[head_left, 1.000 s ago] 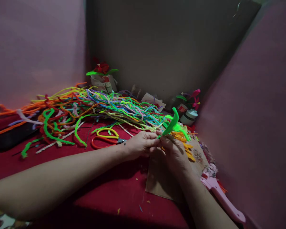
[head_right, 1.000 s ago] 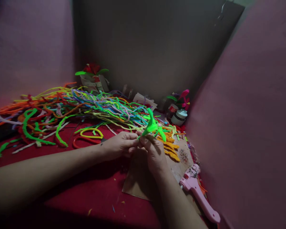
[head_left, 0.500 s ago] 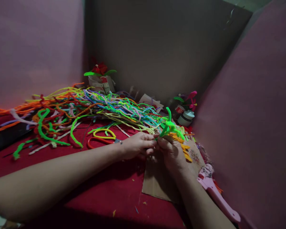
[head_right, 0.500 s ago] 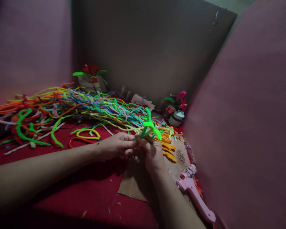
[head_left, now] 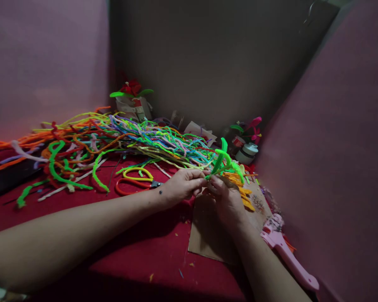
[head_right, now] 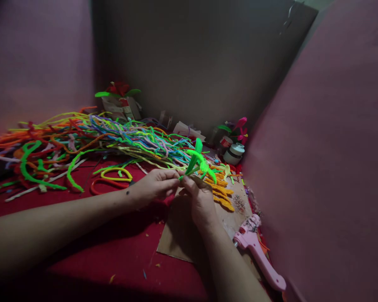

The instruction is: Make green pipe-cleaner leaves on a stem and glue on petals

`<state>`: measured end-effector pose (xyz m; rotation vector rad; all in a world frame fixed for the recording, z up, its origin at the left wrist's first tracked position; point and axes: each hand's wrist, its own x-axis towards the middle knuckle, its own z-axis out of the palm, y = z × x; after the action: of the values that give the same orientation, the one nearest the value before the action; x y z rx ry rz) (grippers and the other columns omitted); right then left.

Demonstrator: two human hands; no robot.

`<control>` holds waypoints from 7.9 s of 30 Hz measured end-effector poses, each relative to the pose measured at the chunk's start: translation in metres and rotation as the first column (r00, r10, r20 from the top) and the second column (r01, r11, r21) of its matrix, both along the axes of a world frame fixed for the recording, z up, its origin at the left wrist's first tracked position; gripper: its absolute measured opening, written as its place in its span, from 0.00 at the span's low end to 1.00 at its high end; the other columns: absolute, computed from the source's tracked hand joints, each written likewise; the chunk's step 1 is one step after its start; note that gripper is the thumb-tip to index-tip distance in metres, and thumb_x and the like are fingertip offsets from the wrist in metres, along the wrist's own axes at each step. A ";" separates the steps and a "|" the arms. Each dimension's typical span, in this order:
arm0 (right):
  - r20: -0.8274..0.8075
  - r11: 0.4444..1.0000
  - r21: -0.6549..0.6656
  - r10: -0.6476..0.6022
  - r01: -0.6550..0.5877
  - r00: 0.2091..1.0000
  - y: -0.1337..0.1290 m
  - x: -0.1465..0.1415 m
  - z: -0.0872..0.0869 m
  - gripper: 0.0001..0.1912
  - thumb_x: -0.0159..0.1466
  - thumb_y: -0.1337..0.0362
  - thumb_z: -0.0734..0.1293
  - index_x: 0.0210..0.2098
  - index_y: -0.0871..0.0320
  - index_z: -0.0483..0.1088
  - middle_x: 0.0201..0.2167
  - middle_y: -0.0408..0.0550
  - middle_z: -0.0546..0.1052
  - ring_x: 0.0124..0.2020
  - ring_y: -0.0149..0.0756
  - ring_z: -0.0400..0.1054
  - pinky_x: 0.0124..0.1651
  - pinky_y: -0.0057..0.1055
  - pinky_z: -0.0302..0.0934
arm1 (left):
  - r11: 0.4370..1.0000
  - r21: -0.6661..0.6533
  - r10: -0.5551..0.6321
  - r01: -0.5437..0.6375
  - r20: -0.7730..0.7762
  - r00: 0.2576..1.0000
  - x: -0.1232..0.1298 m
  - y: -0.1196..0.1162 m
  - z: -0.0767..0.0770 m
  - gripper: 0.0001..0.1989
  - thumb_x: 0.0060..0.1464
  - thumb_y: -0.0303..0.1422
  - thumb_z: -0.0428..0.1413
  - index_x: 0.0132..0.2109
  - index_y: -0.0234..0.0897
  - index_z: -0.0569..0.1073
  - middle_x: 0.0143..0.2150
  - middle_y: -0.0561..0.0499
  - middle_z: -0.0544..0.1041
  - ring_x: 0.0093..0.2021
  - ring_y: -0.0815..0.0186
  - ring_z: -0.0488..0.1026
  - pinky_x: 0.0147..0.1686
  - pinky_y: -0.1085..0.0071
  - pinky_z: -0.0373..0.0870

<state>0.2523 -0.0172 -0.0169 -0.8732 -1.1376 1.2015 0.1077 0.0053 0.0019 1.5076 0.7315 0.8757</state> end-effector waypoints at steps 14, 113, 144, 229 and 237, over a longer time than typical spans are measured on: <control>-0.107 0.996 0.013 0.088 -0.087 0.990 -0.001 0.001 0.004 0.08 0.55 0.65 0.67 0.34 0.56 0.76 0.25 0.42 0.75 0.25 0.30 0.65 0.32 0.29 0.60 | 0.851 -0.356 -0.235 0.386 0.399 0.886 -0.006 0.005 -0.012 0.09 0.55 0.35 0.54 0.32 0.32 0.67 0.16 0.62 0.56 0.14 0.80 0.43 0.13 0.81 0.43; 0.132 0.986 0.090 -0.150 0.139 0.980 -0.009 -0.003 0.009 0.07 0.56 0.64 0.65 0.22 0.57 0.67 0.21 0.39 0.68 0.27 0.31 0.61 0.37 0.30 0.57 | 0.731 -0.453 -0.271 0.511 0.494 0.826 -0.004 0.002 -0.009 0.07 0.57 0.28 0.49 0.32 0.31 0.68 0.24 0.58 0.62 0.14 0.82 0.49 0.14 0.81 0.52; 0.231 0.974 0.112 -0.220 0.199 0.948 -0.011 -0.005 0.003 0.08 0.55 0.59 0.67 0.27 0.58 0.73 0.26 0.42 0.73 0.31 0.33 0.65 0.40 0.32 0.60 | 0.868 0.485 0.250 -0.109 -0.238 0.938 0.002 -0.007 -0.016 0.10 0.56 0.33 0.49 0.27 0.36 0.65 0.23 0.57 0.62 0.25 0.72 0.58 0.28 0.76 0.55; -0.169 0.996 -0.017 0.081 -0.085 0.982 -0.005 -0.003 0.001 0.03 0.55 0.66 0.68 0.26 0.58 0.73 0.21 0.40 0.71 0.22 0.27 0.62 0.27 0.26 0.58 | 0.829 -0.333 -0.321 0.450 0.377 0.869 -0.008 0.005 -0.001 0.09 0.56 0.32 0.51 0.32 0.30 0.69 0.19 0.58 0.63 0.13 0.81 0.50 0.16 0.80 0.51; 0.000 0.995 0.004 -0.100 0.100 0.995 -0.007 -0.001 0.000 0.05 0.54 0.63 0.69 0.30 0.57 0.73 0.25 0.40 0.72 0.26 0.30 0.64 0.31 0.28 0.60 | 0.984 0.178 -0.013 0.017 -0.026 1.000 0.000 -0.003 -0.007 0.08 0.53 0.32 0.53 0.40 0.34 0.71 0.31 0.53 0.71 0.30 0.71 0.68 0.32 0.74 0.65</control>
<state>0.2508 -0.0239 -0.0169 -0.9162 -1.0840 1.1168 0.1081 0.0021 -0.0048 1.6826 0.6732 0.9318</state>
